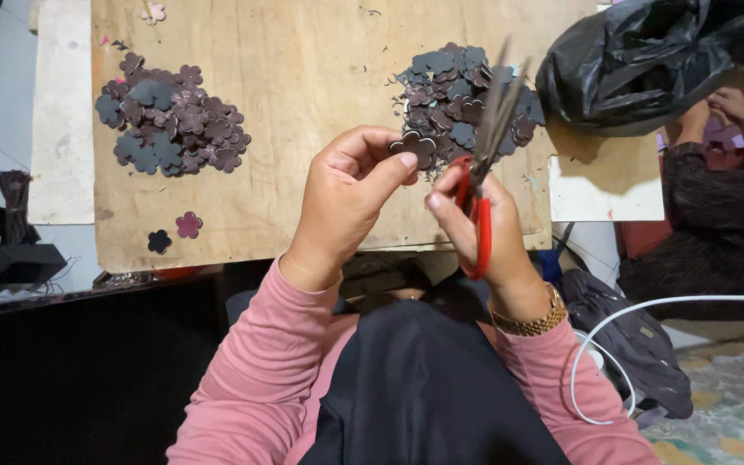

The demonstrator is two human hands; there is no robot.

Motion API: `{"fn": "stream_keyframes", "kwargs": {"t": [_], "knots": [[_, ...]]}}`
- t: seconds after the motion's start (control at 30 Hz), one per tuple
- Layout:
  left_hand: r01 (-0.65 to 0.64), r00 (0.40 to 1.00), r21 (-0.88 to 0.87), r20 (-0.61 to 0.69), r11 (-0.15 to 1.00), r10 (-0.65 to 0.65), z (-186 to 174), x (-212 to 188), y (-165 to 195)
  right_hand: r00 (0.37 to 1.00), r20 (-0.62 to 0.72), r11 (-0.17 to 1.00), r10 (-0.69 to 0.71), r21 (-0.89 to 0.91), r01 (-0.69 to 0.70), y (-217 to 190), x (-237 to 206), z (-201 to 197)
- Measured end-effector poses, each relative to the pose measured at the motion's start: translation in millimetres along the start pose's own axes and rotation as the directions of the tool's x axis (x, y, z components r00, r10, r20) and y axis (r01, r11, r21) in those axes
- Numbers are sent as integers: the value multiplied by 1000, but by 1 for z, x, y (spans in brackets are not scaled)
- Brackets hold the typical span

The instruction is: The person sits on the floor and uses red-handled scissors to trim the edges of small dark flower-shaped fabric pieces. They pick up each piece, rotate it in their left hand, and carefully cut along the outline with the right hand, then place the trimmed piece into a growing pile on the wooden board.

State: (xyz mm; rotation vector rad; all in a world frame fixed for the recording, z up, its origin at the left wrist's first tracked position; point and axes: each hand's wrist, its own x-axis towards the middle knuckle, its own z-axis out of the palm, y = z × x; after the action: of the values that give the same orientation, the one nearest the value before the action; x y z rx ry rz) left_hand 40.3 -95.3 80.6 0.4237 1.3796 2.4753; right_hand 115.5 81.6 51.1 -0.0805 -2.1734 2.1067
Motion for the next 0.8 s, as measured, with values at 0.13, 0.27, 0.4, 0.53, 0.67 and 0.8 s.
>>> {"fn": "stream_keyframes", "kwargs": {"t": [0.13, 0.27, 0.4, 0.53, 0.67, 0.8], "knots": [[57, 996, 92, -76, 994, -50, -5, 0, 6, 970, 243, 998, -4, 61, -11, -7, -5, 5], [8, 998, 58, -61, 998, -4, -1, -4, 10, 936, 352, 998, -23, -53, 44, -11, -8, 8], [-25, 998, 40, -53, 999, 27, 6, -6, 14, 928, 372, 1000, -23, 2, 24, -13, -9, 9], [5, 995, 41, -104, 999, 0, 16, -9, 15, 930, 366, 999, -24, 36, 12, -12, -10, 8], [12, 992, 64, -129, 998, -4, 22, -13, 14, 932, 355, 997, -73, 33, 65, -9, -11, 7], [-22, 989, 89, -143, 996, 35, 26, -13, 10, 938, 335, 996, -91, 43, 81, -5, -9, 10]]}}
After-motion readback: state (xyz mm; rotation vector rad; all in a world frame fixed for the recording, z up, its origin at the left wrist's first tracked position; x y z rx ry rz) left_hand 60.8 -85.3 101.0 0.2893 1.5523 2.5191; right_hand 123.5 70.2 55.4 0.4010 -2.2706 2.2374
